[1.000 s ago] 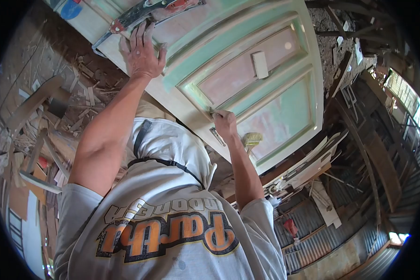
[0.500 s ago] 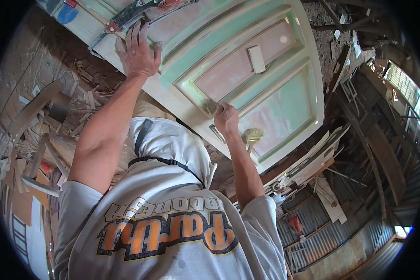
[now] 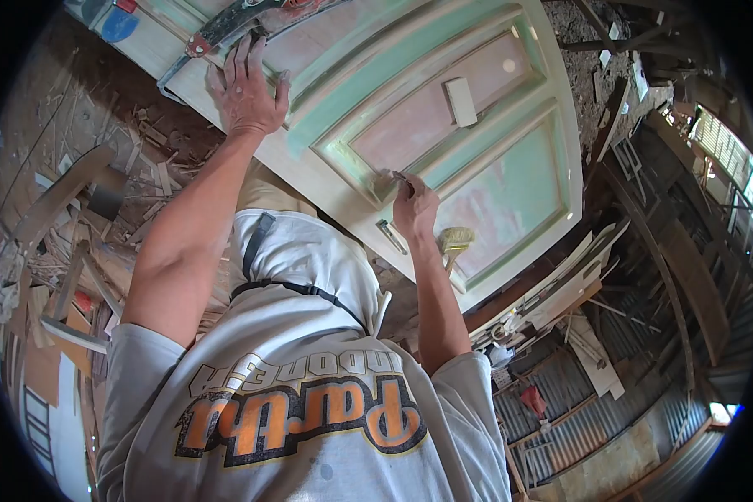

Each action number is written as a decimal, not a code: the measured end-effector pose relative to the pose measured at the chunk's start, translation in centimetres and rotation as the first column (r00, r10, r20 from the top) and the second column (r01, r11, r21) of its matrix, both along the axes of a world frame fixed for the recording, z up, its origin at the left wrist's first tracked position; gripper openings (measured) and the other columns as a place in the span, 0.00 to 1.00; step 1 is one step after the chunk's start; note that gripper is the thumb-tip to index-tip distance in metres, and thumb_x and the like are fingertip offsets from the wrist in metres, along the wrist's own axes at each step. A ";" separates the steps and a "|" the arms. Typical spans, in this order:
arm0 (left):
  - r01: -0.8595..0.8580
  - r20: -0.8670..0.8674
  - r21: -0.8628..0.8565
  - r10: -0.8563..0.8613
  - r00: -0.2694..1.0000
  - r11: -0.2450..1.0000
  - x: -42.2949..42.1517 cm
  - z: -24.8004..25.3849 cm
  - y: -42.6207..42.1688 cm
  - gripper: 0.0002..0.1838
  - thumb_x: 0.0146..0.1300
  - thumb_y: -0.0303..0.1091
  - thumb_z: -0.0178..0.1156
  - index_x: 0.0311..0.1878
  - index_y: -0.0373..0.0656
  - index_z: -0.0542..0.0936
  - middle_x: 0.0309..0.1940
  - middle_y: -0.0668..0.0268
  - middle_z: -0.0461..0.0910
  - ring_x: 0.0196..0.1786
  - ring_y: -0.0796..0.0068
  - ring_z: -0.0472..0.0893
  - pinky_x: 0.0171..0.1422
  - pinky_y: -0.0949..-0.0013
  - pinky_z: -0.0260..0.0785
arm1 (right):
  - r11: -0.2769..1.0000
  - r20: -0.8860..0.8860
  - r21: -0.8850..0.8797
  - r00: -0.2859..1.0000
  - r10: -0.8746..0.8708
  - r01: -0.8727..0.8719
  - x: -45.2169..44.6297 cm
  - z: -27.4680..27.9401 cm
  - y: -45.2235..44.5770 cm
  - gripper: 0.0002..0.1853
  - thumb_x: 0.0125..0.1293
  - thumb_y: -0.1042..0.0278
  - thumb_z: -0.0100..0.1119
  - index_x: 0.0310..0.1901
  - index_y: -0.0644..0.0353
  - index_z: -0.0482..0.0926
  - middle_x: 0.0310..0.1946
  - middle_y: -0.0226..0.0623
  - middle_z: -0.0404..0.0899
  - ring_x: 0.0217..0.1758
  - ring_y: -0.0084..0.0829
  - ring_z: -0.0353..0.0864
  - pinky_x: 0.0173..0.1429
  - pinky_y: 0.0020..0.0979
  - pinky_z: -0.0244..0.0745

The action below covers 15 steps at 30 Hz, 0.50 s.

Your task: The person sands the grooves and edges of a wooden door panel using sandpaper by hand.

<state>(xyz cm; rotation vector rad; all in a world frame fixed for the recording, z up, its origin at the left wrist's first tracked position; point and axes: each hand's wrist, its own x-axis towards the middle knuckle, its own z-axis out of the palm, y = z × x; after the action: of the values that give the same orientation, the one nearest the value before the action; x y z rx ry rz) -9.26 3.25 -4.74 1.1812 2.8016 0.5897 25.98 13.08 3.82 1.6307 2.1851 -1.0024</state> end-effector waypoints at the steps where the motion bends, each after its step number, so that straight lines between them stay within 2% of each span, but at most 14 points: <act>1: 0.005 -0.001 0.004 -0.005 1.000 1.000 0.0 -0.2 0.0 0.43 0.71 0.57 0.63 0.86 0.53 0.65 0.86 0.63 0.64 0.87 0.58 0.61 0.87 0.26 0.38 | 0.998 -0.026 0.052 0.999 -0.029 0.031 -0.5 0.4 -0.2 0.14 0.76 0.70 0.61 0.57 0.58 0.90 0.39 0.56 0.91 0.44 0.56 0.92 0.50 0.47 0.84; 5: 0.011 -0.011 0.049 -0.010 1.000 0.999 0.1 -0.6 0.1 0.44 0.70 0.56 0.64 0.86 0.53 0.64 0.86 0.62 0.64 0.87 0.55 0.61 0.87 0.26 0.38 | 0.981 0.003 0.187 0.998 0.059 -0.058 0.3 0.1 -1.6 0.15 0.76 0.71 0.62 0.60 0.58 0.88 0.43 0.56 0.91 0.47 0.57 0.92 0.52 0.48 0.85; 7: 0.023 -0.009 0.046 -0.023 1.000 0.999 0.1 -0.4 0.0 0.44 0.70 0.56 0.64 0.86 0.53 0.64 0.86 0.62 0.64 0.87 0.54 0.61 0.87 0.25 0.38 | 0.955 -0.126 0.279 0.990 -0.063 0.097 1.4 0.0 -1.8 0.15 0.75 0.73 0.62 0.60 0.59 0.85 0.47 0.55 0.92 0.49 0.57 0.92 0.54 0.49 0.86; 9: 0.009 -0.053 -0.035 -0.011 0.999 0.999 0.3 0.1 0.2 0.44 0.73 0.57 0.63 0.87 0.53 0.62 0.87 0.63 0.63 0.87 0.55 0.61 0.87 0.28 0.40 | 0.931 -0.071 0.249 0.963 -0.259 0.268 2.6 0.4 -1.1 0.15 0.75 0.75 0.61 0.61 0.60 0.83 0.44 0.56 0.91 0.47 0.59 0.92 0.53 0.51 0.86; 11: 0.040 -0.041 -0.031 -0.041 0.998 0.999 0.4 0.4 0.2 0.45 0.73 0.58 0.63 0.87 0.53 0.61 0.87 0.62 0.62 0.88 0.54 0.60 0.87 0.27 0.40 | 0.894 -0.106 0.364 0.966 -0.237 0.260 5.1 0.2 -0.5 0.17 0.75 0.77 0.59 0.63 0.60 0.82 0.44 0.58 0.90 0.47 0.59 0.91 0.53 0.52 0.85; 12: 0.030 -0.044 -0.029 -0.031 0.999 0.999 0.4 0.4 0.2 0.45 0.73 0.58 0.63 0.87 0.53 0.61 0.88 0.61 0.62 0.89 0.55 0.60 0.87 0.27 0.41 | 0.884 -0.110 0.369 0.958 -0.264 0.286 6.7 -0.2 -0.3 0.17 0.75 0.77 0.59 0.63 0.60 0.82 0.44 0.58 0.90 0.47 0.59 0.91 0.53 0.52 0.85; 14: 0.029 -0.039 -0.036 -0.030 0.999 0.999 0.4 0.8 0.4 0.45 0.74 0.57 0.63 0.88 0.52 0.61 0.88 0.59 0.61 0.89 0.54 0.59 0.87 0.26 0.41 | 0.869 -0.036 0.453 0.979 -0.202 0.196 9.5 -1.1 0.1 0.19 0.72 0.78 0.58 0.63 0.61 0.82 0.46 0.58 0.90 0.49 0.60 0.91 0.55 0.54 0.84; 15: 0.054 -0.047 -0.029 -0.055 0.997 0.998 0.5 0.9 0.5 0.45 0.74 0.57 0.63 0.88 0.52 0.61 0.88 0.59 0.61 0.89 0.54 0.59 0.87 0.26 0.41 | 0.861 -0.045 0.458 0.973 -0.226 0.221 10.6 -1.3 0.2 0.19 0.72 0.78 0.58 0.63 0.61 0.82 0.46 0.58 0.90 0.49 0.60 0.91 0.55 0.54 0.84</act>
<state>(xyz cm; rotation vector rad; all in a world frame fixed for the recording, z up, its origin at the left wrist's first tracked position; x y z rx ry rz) -8.79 3.78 -3.87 1.2784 2.7963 0.5243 36.54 13.32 2.48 2.1286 2.3961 -0.5350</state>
